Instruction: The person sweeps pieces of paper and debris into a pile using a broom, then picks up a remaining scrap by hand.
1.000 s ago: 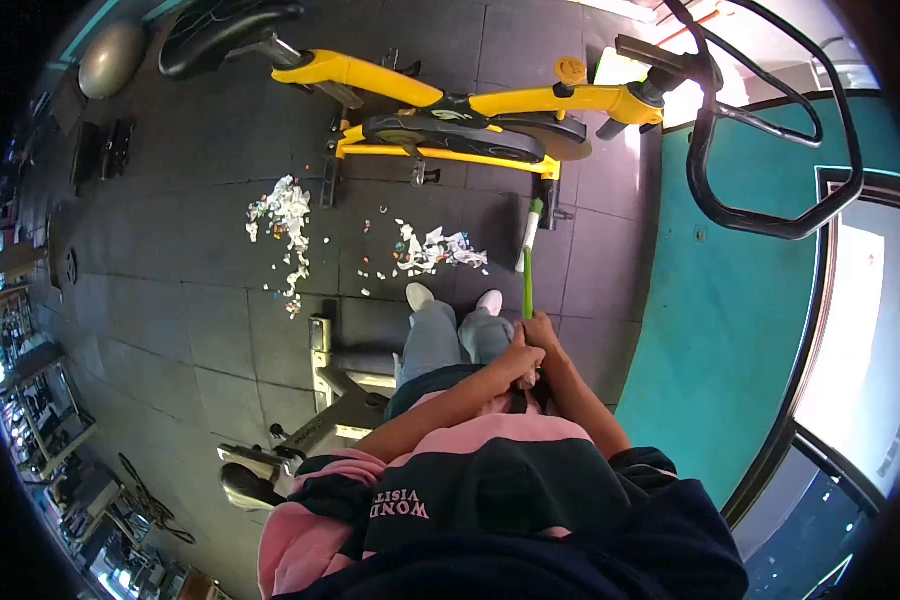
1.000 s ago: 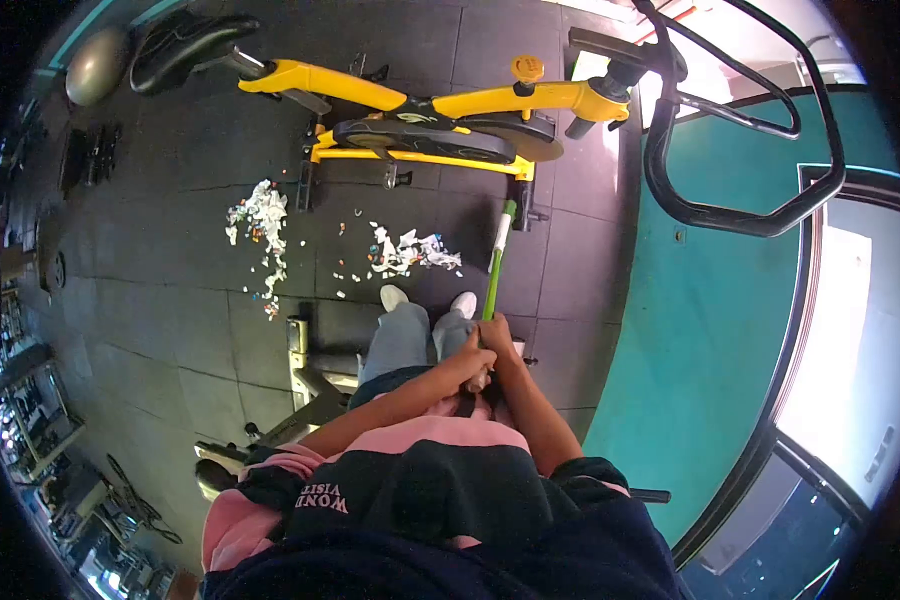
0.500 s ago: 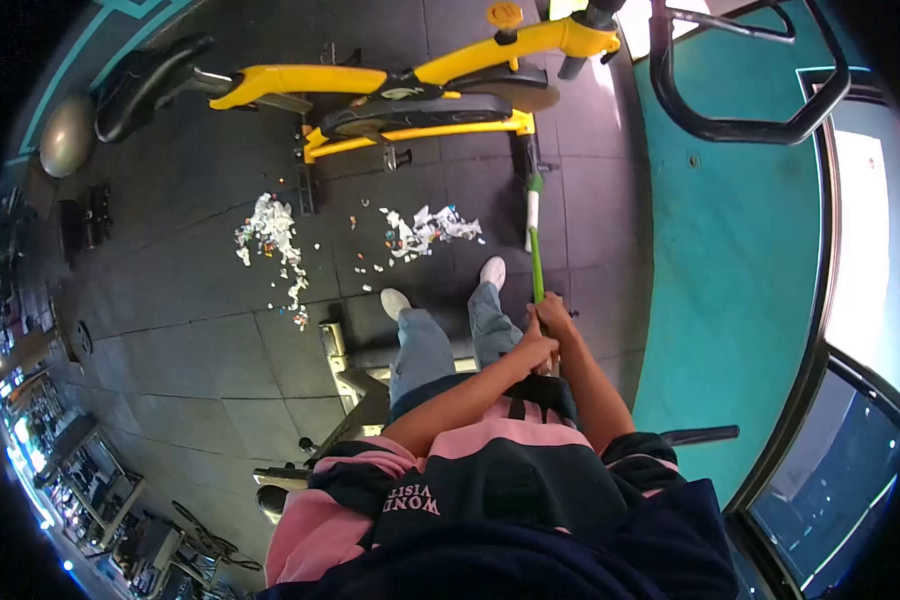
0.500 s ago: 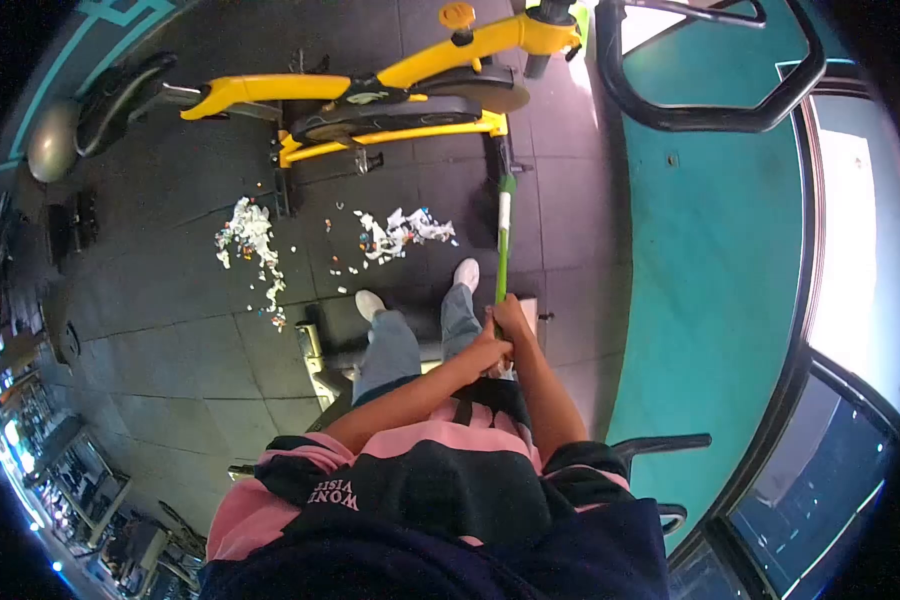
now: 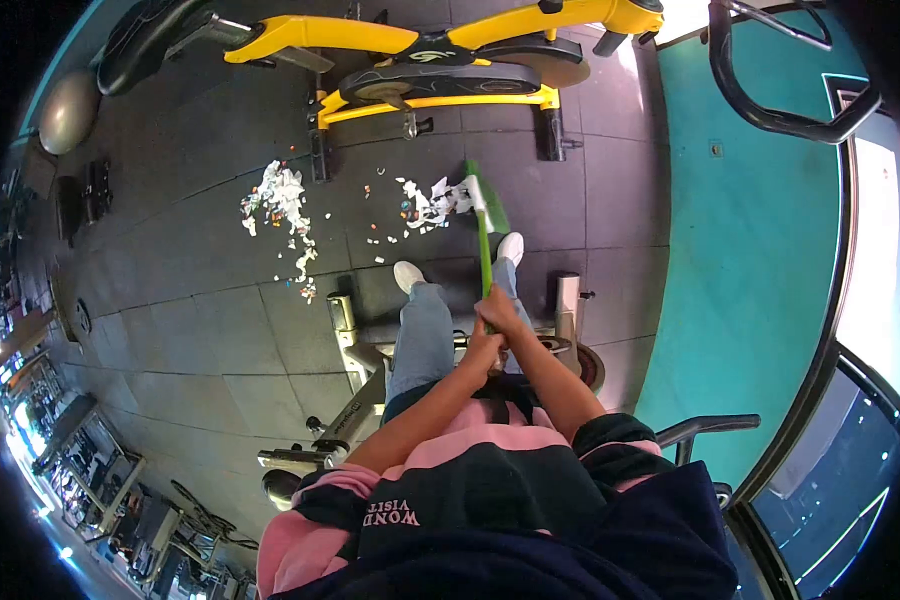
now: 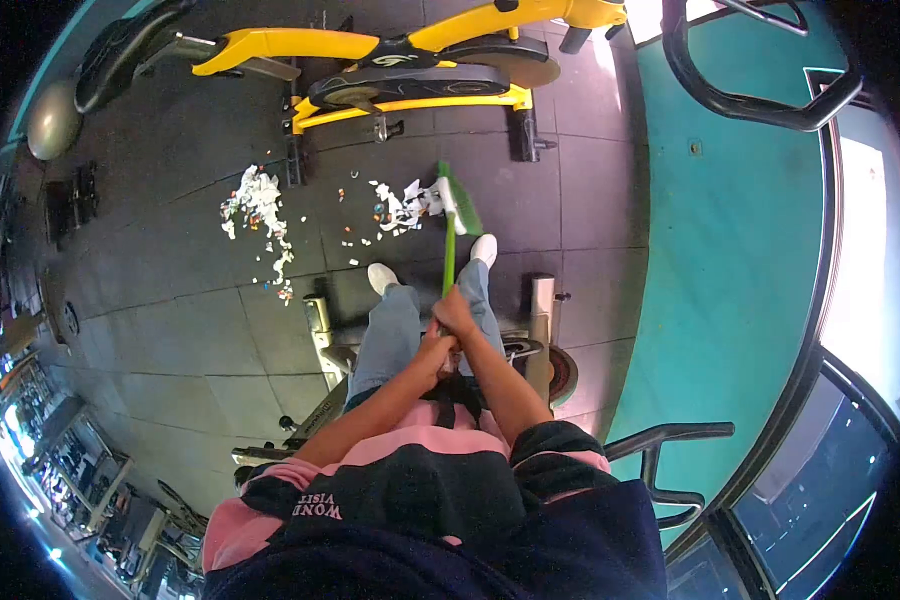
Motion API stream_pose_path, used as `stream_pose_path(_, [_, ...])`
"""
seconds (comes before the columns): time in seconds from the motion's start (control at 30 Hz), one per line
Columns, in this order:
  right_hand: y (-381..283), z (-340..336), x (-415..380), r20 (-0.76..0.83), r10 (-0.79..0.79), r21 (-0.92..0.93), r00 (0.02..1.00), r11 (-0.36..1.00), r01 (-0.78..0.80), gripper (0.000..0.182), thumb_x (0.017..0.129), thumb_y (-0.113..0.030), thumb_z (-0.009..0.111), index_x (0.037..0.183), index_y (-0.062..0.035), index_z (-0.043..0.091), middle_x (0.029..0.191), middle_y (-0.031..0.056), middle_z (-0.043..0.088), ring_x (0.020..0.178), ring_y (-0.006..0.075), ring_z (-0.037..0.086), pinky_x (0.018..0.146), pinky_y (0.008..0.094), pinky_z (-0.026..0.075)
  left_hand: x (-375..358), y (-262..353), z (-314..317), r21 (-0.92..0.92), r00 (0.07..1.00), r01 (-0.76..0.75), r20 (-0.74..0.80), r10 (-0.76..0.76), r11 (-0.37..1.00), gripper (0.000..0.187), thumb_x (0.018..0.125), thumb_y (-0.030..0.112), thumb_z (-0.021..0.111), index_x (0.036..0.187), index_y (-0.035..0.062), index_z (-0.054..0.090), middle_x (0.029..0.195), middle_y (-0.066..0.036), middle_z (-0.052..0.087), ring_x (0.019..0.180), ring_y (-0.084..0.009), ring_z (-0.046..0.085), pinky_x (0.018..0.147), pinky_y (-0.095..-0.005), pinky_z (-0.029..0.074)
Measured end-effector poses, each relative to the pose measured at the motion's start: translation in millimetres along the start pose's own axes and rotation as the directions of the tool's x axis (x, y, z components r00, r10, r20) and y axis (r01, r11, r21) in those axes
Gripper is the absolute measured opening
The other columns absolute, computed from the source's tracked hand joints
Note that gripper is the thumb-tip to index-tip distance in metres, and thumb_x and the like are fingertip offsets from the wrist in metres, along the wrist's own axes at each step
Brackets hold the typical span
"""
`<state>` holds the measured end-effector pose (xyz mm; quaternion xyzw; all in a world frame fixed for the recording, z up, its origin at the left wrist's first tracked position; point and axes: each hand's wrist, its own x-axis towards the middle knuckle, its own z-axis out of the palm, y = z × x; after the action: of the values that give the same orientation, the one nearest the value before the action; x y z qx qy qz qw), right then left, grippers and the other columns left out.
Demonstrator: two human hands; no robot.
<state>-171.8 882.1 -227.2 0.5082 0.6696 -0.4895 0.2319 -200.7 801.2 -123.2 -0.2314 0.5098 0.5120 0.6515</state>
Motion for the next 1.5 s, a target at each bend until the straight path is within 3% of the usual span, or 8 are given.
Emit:
stream_pose_path(0.33, [-37.2, 9.8, -60.9, 0.126, -0.185, 0.116, 0.975, 0.978, 0.171, 0.040, 0.067, -0.013, 0.052, 0.104, 0.0004, 0.045, 0.094, 0.0284, 0.054, 0.094, 0.0412, 0.052, 0.079, 0.0424, 0.041, -70.1, 0.9, -3.9, 0.127, 0.984, -0.102, -0.133, 0.118, 0.987, 0.068, 0.074, 0.003, 0.046, 0.130, 0.0129, 0.008, 0.078, -0.011, 0.051, 0.061, -0.0181, 0.053, 0.048, -0.0291, 0.044])
stream_pose_path(0.53, [-25.5, -45.7, -64.3, 0.026, -0.131, 0.061, 0.991, 0.990, 0.129, 0.042, 0.069, -0.012, 0.051, 0.107, 0.0005, 0.042, 0.094, 0.0307, 0.053, 0.094, 0.0432, 0.051, 0.079, 0.0436, 0.041, -46.3, -12.6, 23.7, 0.239, 0.988, -0.129, 0.110, 0.105, 0.962, 0.084, 0.075, 0.006, 0.045, 0.133, 0.0180, -0.014, 0.075, -0.013, 0.053, 0.051, -0.0195, 0.053, 0.044, -0.0303, 0.043])
stream_pose_path(0.73, [-6.5, -47.0, -20.6, -0.101, -0.055, -0.039, 0.993, 0.998, 0.051, 0.042, 0.069, -0.012, 0.050, 0.106, 0.0060, 0.042, 0.098, 0.0309, 0.053, 0.097, 0.0430, 0.051, 0.081, 0.0424, 0.041, -4.1, 0.3, 22.6, 0.080, 0.988, -0.096, 0.126, 0.086, 0.992, 0.084, 0.067, 0.002, 0.049, 0.135, 0.0181, 0.002, 0.071, -0.010, 0.051, 0.047, -0.0177, 0.049, 0.039, -0.0301, 0.040])
stream_pose_path(0.8, [0.6, -26.3, -4.2, -0.021, 0.018, 0.030, 1.000, 0.999, -0.017, 0.042, 0.068, -0.016, 0.053, 0.103, 0.0055, 0.045, 0.096, 0.0302, 0.054, 0.096, 0.0421, 0.052, 0.080, 0.0420, 0.042, -10.1, 10.5, 8.4, 0.048, 0.996, -0.060, 0.063, 0.057, 0.997, 0.063, 0.071, 0.003, 0.047, 0.127, 0.0173, 0.021, 0.066, -0.007, 0.048, 0.046, -0.0156, 0.048, 0.037, -0.0275, 0.038])
stream_pose_path(1.13, [-33.3, 83.5, -36.8, 0.162, -0.223, 0.115, 0.961, 0.972, 0.206, 0.043, 0.067, -0.015, 0.051, 0.104, 0.0045, 0.043, 0.094, 0.0290, 0.054, 0.095, 0.0437, 0.051, 0.082, 0.0426, 0.040, -57.3, -0.8, -69.3, 0.033, 0.977, -0.051, -0.207, 0.057, 0.998, 0.072, 0.072, 0.001, 0.046, 0.132, 0.0209, 0.012, 0.072, -0.008, 0.047, 0.052, -0.0161, 0.048, 0.040, -0.0291, 0.040])
stream_pose_path(1.2, [-43.5, 85.1, -46.6, 0.213, -0.202, 0.088, 0.956, 0.978, 0.187, 0.043, 0.067, -0.014, 0.052, 0.105, 0.0044, 0.043, 0.096, 0.0291, 0.053, 0.097, 0.0433, 0.050, 0.082, 0.0425, 0.040, -68.4, -2.3, -73.0, 0.016, 0.988, -0.067, -0.140, 0.068, 0.998, 0.083, 0.073, 0.002, 0.044, 0.133, 0.0203, -0.011, 0.065, -0.011, 0.048, 0.044, -0.0168, 0.047, 0.036, -0.0274, 0.038])
stream_pose_path(1.47, [-54.5, 33.8, -81.0, 0.131, -0.204, 0.092, 0.970, 0.977, 0.193, 0.050, 0.068, -0.013, 0.056, 0.113, 0.0008, 0.037, 0.093, 0.0277, 0.054, 0.092, 0.0425, 0.053, 0.079, 0.0447, 0.041, -97.6, -1.9, -40.3, 0.109, 0.983, -0.181, 0.018, 0.181, 0.977, 0.080, 0.073, 0.001, 0.046, 0.133, 0.0162, -0.006, 0.079, -0.012, 0.048, 0.053, -0.0177, 0.049, 0.044, -0.0293, 0.042])
stream_pose_path(1.5, [-52.9, 25.9, -82.9, 0.002, -0.169, 0.067, 0.986, 0.983, 0.169, 0.047, 0.066, -0.010, 0.055, 0.108, 0.0032, 0.041, 0.085, 0.0231, 0.053, 0.082, 0.0342, 0.055, 0.070, 0.0390, 0.043, -91.1, -1.6, -36.7, 0.141, 0.986, -0.161, 0.070, 0.153, 0.977, 0.080, 0.073, 0.000, 0.046, 0.133, 0.0157, -0.006, 0.082, -0.013, 0.048, 0.054, -0.0177, 0.050, 0.045, -0.0293, 0.042])
